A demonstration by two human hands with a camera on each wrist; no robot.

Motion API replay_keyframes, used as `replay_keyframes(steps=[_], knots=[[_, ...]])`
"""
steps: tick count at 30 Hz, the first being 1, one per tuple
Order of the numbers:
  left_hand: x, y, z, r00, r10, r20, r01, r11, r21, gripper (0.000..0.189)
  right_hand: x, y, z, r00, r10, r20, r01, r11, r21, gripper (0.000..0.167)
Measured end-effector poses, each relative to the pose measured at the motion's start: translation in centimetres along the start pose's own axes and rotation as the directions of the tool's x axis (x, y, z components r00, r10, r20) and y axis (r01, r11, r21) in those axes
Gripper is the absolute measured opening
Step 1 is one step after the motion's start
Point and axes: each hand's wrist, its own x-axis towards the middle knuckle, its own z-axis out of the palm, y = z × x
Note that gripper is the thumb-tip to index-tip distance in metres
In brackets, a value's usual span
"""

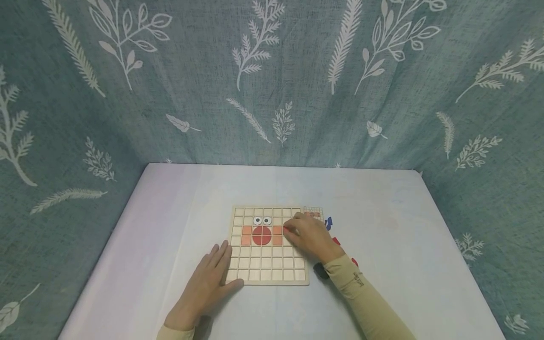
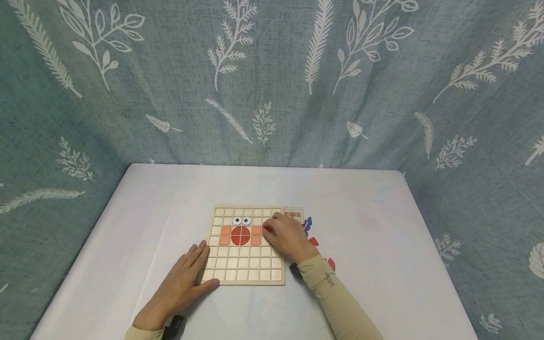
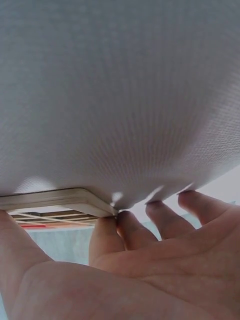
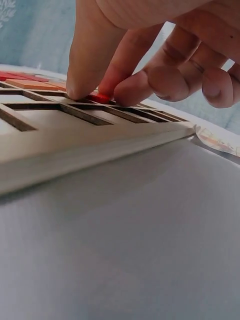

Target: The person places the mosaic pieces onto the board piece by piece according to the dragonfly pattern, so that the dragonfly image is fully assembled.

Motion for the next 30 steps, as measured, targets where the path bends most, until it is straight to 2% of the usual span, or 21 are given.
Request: replay_keyframes(steps=[16,19,23,30], knots=[[0.1,0.1,-0.2,1.000,-0.004,0.000,0.004,1.000,-0.016,0.090,0.1,-0.3,0.2,0.999,0.037,0.022,-0.036,0.999,-0.024,0.020],[0.0,0.1,-0.1,1.000,-0.001,0.000,0.001,1.000,-0.014,0.090,-0.2,-0.2,0.2,1.000,0.023,-0.008,-0.024,1.000,-0.015,0.021],[0.0,0.1,0.0,1.000,0.003,-0.008,-0.003,1.000,-0.014,0.090,-0.9,0.1,0.0,0.996,-0.018,-0.092,0.017,1.000,-0.005,0.023],[-0.1,0.2,-0.1,1.000,0.003,-0.017,-0.003,1.000,-0.013,0.090,-2.1,0.7,-1.9,0.978,-0.025,-0.207,0.025,1.000,-0.002,0.027]])
